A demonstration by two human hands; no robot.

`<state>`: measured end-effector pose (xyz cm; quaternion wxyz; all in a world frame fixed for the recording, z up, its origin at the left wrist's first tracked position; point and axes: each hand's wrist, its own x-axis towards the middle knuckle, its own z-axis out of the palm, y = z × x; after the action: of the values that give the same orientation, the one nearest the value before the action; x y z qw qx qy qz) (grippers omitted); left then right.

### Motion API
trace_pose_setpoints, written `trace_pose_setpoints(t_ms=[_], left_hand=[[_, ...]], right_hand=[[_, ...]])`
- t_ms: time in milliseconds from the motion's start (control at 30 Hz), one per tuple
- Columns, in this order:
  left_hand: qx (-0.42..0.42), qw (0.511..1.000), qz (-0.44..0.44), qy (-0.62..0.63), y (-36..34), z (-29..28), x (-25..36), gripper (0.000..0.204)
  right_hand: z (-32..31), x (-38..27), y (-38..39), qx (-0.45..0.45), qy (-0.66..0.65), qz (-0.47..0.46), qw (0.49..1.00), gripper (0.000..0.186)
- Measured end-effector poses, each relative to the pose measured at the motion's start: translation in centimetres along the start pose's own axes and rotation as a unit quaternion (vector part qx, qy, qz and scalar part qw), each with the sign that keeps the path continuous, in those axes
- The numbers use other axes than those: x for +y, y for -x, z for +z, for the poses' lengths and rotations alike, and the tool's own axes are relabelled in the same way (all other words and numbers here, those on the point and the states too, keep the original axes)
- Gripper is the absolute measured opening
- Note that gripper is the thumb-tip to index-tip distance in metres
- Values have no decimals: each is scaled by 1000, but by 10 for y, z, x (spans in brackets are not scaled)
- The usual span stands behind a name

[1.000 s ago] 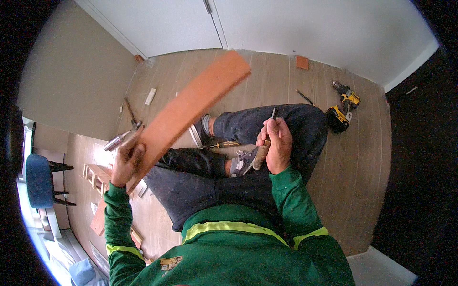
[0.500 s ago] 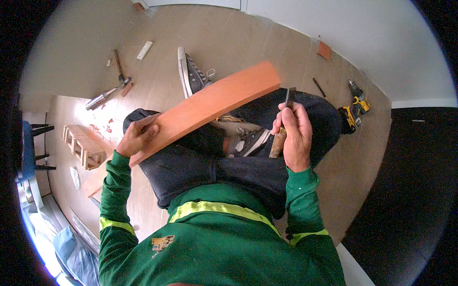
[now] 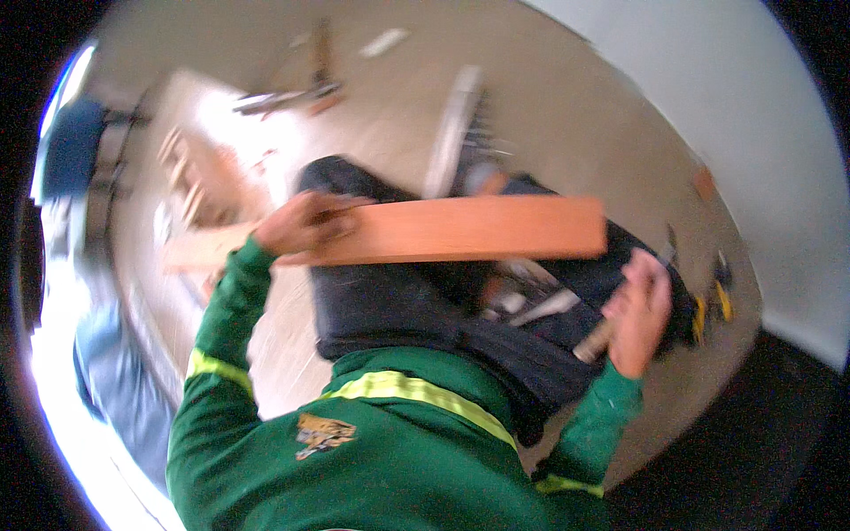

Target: The person sits on the floor and uses a chisel to carve a groove into a long, thin wooden plank. They hold the plank on their lap and repeatedly strike the chisel with their hand to remove wood shavings.

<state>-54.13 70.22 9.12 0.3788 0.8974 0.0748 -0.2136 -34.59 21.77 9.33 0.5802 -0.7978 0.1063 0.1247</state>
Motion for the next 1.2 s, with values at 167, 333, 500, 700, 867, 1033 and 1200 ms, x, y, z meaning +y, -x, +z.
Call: trace_pose_setpoints(t_ms=[167, 333, 500, 700, 867, 1033, 1200], left_hand=[[33, 999, 13, -32, 2, -5, 2, 51], [12, 993, -47, 112, 16, 1, -14, 50], [32, 983, -89, 156, 30, 1, -23, 53], [52, 979, -120, 153, 43, -3, -64, 51], [68, 989, -114, 72, 52, -9, -79, 48], [73, 989, -46, -119, 46, -13, -44, 55], [57, 965, -80, -243, 35, -4, 10, 72]], right_hand=[[6, -3, -8, -29, 51, -51, 997, 46], [27, -33, -18, -112, 41, 25, 993, 50], [22, -13, -33, -245, -85, 65, 964, 52], [37, -8, -22, -308, -179, 101, 929, 48], [52, -3, -23, -397, -225, 96, 885, 45], [63, 9, -22, -387, -269, 105, 876, 36], [64, 13, -18, -380, -286, 90, 875, 35]])
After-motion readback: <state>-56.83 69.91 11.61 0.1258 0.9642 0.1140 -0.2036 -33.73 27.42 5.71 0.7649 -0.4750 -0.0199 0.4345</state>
